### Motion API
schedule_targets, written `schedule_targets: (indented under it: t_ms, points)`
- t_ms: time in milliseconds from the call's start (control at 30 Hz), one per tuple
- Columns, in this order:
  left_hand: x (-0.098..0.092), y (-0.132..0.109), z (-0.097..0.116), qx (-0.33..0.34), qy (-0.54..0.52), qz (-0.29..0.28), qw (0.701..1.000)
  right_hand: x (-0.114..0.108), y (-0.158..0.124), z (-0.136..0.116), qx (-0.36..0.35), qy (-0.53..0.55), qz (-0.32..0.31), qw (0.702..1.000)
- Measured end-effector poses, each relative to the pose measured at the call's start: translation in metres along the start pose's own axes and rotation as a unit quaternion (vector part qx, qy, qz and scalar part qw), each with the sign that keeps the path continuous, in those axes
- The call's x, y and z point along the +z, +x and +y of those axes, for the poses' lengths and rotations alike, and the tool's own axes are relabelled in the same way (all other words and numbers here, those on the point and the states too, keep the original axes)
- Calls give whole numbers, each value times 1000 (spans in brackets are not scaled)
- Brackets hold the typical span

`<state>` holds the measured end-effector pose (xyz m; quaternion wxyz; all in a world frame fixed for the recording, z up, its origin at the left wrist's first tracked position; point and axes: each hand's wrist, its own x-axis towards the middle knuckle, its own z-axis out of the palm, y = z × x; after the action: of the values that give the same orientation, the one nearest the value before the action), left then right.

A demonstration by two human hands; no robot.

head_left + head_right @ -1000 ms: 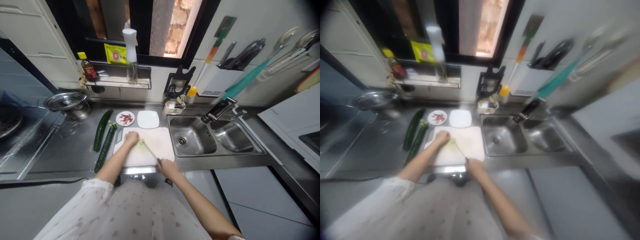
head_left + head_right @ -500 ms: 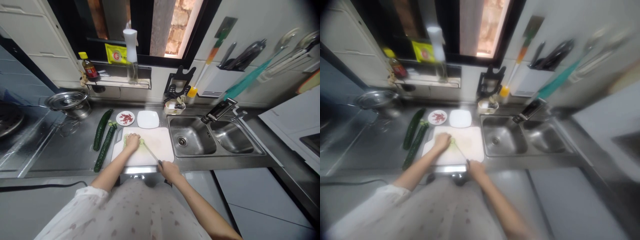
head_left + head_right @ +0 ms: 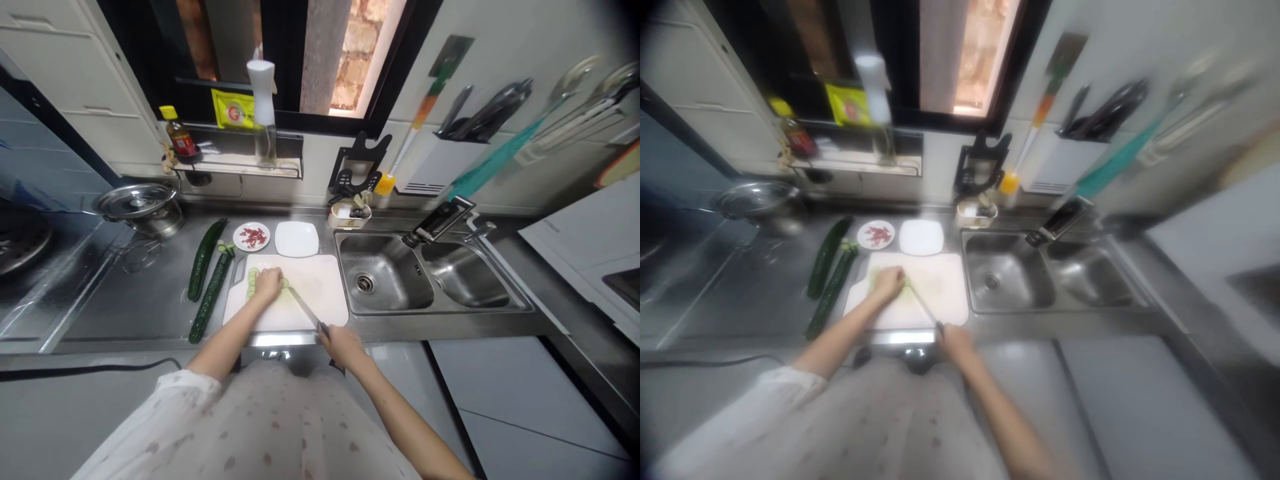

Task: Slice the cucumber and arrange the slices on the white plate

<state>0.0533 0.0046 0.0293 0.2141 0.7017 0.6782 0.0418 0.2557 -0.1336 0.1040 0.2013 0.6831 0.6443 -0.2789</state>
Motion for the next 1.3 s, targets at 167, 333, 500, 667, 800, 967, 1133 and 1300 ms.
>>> schedule_targets:
  t_ms: [167,333,500,667,800,967,1133,1300]
  points:
    - [-5,-7,-17,-68,-113,29,991,3,4,4,0,4,3,1000]
    - [-11,-30,-60,-114,-275,65,953,7,10,6,-7,-7,2,1000]
    - [-10,-62,-89,-133,-328,83,932,5,8,4,-6,-6,2,1000]
    - [1,-80,-97,-148,-313,70,935,0,5,1,0,-3,-7,1000]
    - [7,-83,-98,-172,-257,67,949,-2,4,1,-1,9,-7,1000]
    - [6,-83,-97,-191,-174,59,964,0,5,3,-8,21,-4,1000]
    - [7,-84,-94,-195,-111,56,973,3,7,4,-5,22,-1,1000]
    - [6,-86,-91,-185,-84,57,977,5,10,5,-7,24,2,1000]
